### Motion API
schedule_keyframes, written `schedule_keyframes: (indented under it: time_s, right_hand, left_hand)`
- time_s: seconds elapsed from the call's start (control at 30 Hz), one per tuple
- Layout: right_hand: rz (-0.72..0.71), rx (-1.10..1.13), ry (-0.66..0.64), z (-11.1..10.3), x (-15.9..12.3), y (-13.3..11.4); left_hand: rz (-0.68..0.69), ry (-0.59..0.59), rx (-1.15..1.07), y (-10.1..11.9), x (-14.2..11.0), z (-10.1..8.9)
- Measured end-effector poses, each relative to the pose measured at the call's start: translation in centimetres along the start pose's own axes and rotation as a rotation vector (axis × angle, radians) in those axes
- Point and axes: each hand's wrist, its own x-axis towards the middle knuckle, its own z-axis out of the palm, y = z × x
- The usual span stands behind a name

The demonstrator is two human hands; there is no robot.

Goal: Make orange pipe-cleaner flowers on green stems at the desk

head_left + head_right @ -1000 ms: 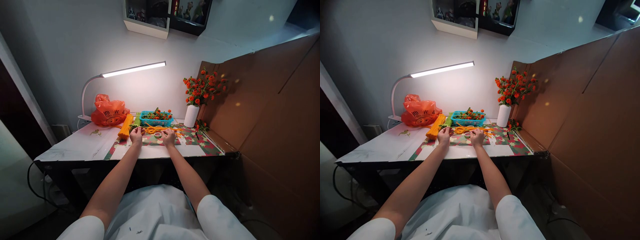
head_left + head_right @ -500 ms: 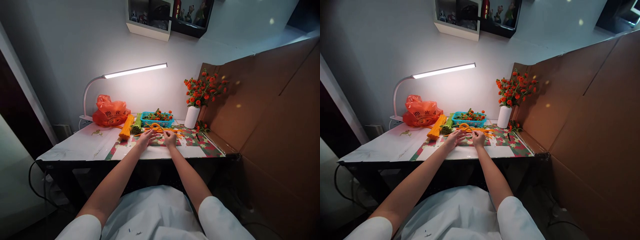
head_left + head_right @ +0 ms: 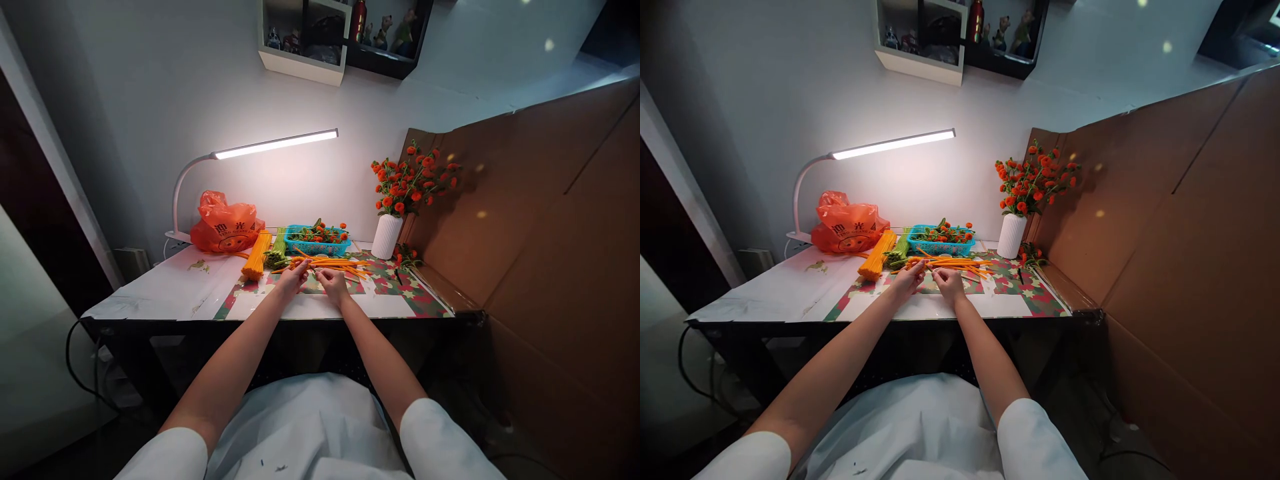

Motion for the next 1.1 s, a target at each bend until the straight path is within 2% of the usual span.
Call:
schedule_keyframes:
  time_s: [0.27, 0.5, 0.6, 0.77, 0.93, 1.0, 1.1]
  right_hand:
    - [0.014, -0.008, -0.073, -0.2, -0.1, 0.4]
    - [0.028, -0.006, -0.078, -0.2, -0.1, 0.7]
    - [0.015, -0.030, -0.090, -0.3, -0.1, 0.7]
    - [0.007, -0.069, -0.132, -0.5, -0.1, 0.6]
    - [0.054, -0.022, -0.198, -0.4, -0.2, 0.5]
    - [0.071, 0.016, -0.209, -0.3, -0.2, 0.5]
    - [0.071, 0.038, -0.194, 0.1, 0.0, 0.4]
  left_hand:
    - [0.086, 0.087, -0.120, 0.7, 0.3, -0.5]
    - [0.134, 0.129, -0.152, 0.7, 0.7, -0.9]
    - [0.134, 0.121, -0.127, 0.8, 0.6, -0.8]
    - [0.048, 0.085, -0.046, 1.3, 0.4, -0.9]
    - [0.050, 0.143, 0.093, 1.2, 0.3, -0.9]
    - [0.053, 0.120, 0.092, 1.0, 0.2, -0.7]
    - [-0.002, -0.003, 0.069, 0.6, 0.1, -0.4]
